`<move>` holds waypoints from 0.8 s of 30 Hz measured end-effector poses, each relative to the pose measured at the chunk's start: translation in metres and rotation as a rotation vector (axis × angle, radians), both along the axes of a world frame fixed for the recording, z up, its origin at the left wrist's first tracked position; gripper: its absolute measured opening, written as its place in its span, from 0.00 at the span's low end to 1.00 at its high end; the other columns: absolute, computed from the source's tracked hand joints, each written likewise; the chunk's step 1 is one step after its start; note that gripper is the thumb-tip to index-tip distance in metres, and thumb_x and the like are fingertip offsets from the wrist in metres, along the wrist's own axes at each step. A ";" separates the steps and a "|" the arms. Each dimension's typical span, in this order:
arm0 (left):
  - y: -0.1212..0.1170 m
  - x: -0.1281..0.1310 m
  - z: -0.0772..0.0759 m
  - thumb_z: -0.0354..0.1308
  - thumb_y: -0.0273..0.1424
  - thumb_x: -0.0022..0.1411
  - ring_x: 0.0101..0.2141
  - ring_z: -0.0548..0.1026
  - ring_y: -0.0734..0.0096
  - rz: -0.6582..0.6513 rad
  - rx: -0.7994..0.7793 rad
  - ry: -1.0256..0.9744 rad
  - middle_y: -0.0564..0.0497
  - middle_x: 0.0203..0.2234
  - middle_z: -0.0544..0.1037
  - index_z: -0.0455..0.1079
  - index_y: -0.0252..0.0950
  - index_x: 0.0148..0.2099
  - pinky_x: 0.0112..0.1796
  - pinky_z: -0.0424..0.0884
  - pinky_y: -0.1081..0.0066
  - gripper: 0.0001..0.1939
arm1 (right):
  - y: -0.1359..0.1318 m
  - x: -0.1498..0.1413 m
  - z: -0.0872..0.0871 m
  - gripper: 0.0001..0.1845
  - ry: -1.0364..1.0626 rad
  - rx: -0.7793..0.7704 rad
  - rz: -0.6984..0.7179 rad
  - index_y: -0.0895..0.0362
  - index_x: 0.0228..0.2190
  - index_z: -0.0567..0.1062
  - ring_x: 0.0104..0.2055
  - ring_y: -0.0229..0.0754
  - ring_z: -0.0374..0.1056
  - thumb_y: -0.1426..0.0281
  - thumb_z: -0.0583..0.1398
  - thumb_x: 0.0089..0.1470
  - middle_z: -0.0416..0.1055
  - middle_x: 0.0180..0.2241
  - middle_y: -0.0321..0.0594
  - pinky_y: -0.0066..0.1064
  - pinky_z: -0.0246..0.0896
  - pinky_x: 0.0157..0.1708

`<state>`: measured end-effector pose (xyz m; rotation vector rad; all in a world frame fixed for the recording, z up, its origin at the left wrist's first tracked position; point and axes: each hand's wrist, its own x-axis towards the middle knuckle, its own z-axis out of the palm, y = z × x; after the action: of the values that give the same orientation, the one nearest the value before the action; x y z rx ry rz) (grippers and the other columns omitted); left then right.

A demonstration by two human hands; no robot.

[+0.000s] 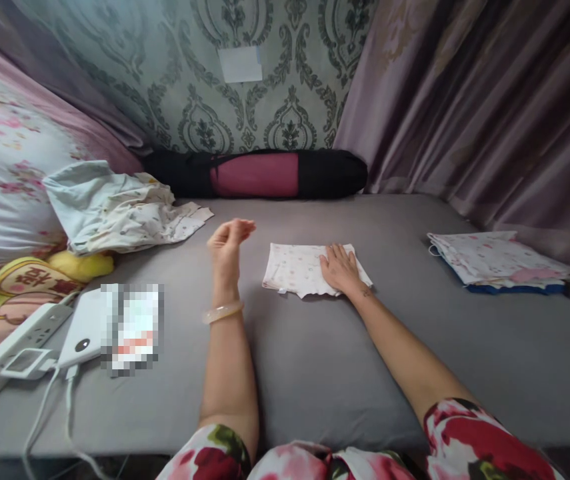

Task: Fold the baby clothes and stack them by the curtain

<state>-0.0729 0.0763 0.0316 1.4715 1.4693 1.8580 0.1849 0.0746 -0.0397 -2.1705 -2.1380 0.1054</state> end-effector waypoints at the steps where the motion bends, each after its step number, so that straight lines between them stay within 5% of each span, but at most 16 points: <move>1: 0.005 0.003 -0.004 0.52 0.40 0.64 0.35 0.78 0.73 -0.017 0.002 0.018 0.49 0.29 0.80 0.76 0.34 0.35 0.37 0.73 0.77 0.17 | 0.000 0.000 0.001 0.32 -0.001 -0.005 -0.001 0.65 0.63 0.56 0.68 0.50 0.40 0.60 0.39 0.65 0.49 0.66 0.51 0.47 0.31 0.65; 5: 0.020 0.011 -0.023 0.54 0.39 0.63 0.33 0.77 0.73 -0.096 -0.015 0.007 0.48 0.32 0.80 0.74 0.34 0.38 0.37 0.72 0.75 0.14 | 0.001 0.000 0.002 0.32 -0.008 -0.009 0.000 0.66 0.62 0.57 0.68 0.51 0.41 0.61 0.39 0.65 0.49 0.66 0.52 0.47 0.32 0.65; 11: 0.023 0.009 -0.051 0.55 0.32 0.58 0.32 0.75 0.70 -0.193 -0.416 0.359 0.48 0.29 0.79 0.76 0.34 0.36 0.38 0.70 0.72 0.09 | 0.000 -0.017 0.008 0.32 0.008 -0.006 0.029 0.66 0.63 0.55 0.69 0.52 0.39 0.61 0.40 0.65 0.47 0.67 0.52 0.50 0.31 0.65; 16: 0.017 0.017 -0.056 0.58 0.30 0.55 0.35 0.75 0.68 -0.258 -0.586 0.588 0.47 0.35 0.80 0.76 0.35 0.42 0.39 0.69 0.71 0.12 | -0.004 -0.038 0.009 0.33 0.036 -0.010 0.095 0.65 0.64 0.54 0.68 0.51 0.40 0.60 0.39 0.65 0.46 0.67 0.51 0.47 0.32 0.65; 24: 0.020 0.021 -0.061 0.57 0.27 0.56 0.37 0.75 0.67 -0.254 -0.634 0.624 0.46 0.36 0.80 0.76 0.34 0.44 0.40 0.68 0.72 0.13 | -0.005 -0.041 0.002 0.33 0.032 0.017 0.095 0.65 0.63 0.55 0.68 0.51 0.42 0.59 0.39 0.65 0.48 0.66 0.50 0.48 0.32 0.64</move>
<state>-0.0519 0.0964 -0.0295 1.8398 1.7896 0.6850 0.1439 0.0692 -0.0376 -2.0433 -2.2163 0.1275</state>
